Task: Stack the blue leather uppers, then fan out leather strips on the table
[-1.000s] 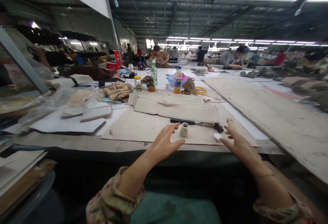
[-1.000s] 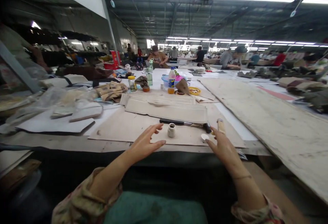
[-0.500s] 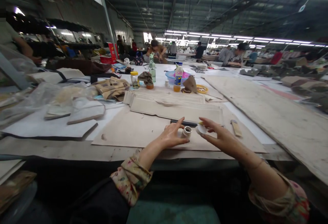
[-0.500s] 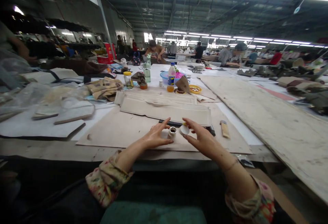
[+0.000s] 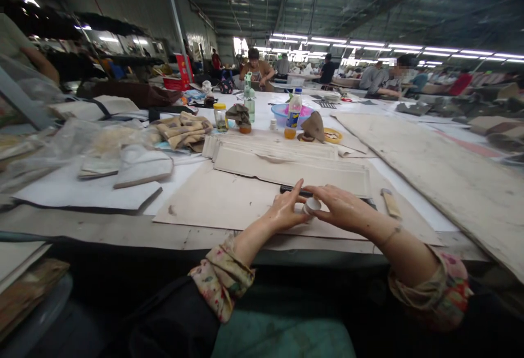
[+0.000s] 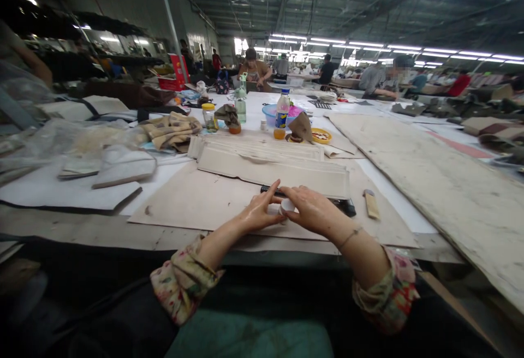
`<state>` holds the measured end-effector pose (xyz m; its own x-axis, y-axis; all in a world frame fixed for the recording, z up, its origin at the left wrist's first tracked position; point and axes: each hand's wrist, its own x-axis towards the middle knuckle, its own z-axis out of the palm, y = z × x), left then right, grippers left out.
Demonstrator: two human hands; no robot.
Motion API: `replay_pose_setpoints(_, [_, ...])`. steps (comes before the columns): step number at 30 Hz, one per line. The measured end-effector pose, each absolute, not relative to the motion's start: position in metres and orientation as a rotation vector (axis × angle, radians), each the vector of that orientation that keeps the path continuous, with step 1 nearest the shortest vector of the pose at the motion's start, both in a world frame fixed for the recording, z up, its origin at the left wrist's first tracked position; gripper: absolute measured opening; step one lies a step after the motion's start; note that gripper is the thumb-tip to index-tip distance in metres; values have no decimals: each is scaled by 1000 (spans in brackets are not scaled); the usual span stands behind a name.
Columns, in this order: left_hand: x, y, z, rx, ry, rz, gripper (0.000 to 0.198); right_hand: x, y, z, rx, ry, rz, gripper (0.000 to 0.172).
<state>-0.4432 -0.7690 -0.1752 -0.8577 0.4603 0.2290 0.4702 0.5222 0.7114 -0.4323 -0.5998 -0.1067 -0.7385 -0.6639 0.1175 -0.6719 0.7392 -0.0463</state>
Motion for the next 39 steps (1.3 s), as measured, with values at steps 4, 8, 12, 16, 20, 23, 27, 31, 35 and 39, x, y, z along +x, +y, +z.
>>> replay_pose_setpoints(4, [-442,-768,-174,-819,-2745,-1229,91,-429,-611,-107,823,-2911,-107,42])
replay_pose_setpoints(8, [-440,-768,-172,-800,-2767,-1223,92,-432,-601,-102,859,-2941,50,60])
replay_pose_setpoints(12, [-440,-767,-172,-808,-2750,-1237,94,-434,-594,-100,1157,-2895,297,55])
replay_pose_setpoints(16, [-439,-767,-171,-782,-2775,-1202,92,-434,-600,-104,912,-2906,158,48])
replay_pose_setpoints(20, [-438,-767,-172,-784,-2768,-1201,93,-434,-596,-105,973,-2932,281,57])
replay_pose_setpoints(23, [-439,-766,-175,-828,-2727,-1201,94,-431,-593,-107,1139,-2885,411,55])
replay_pose_setpoints(27, [-437,-764,-175,-781,-2737,-1152,92,-427,-600,-113,818,-2892,194,48])
replay_pose_setpoints(31, [-436,-764,-176,-791,-2756,-1111,91,-426,-596,-117,874,-2889,298,60])
replay_pose_setpoints(35, [-436,-763,-180,-786,-2731,-1089,90,-424,-593,-121,1004,-2834,443,51])
replay_pose_setpoints(39, [-435,-762,-179,-723,-2740,-1071,87,-419,-597,-128,733,-2806,289,46])
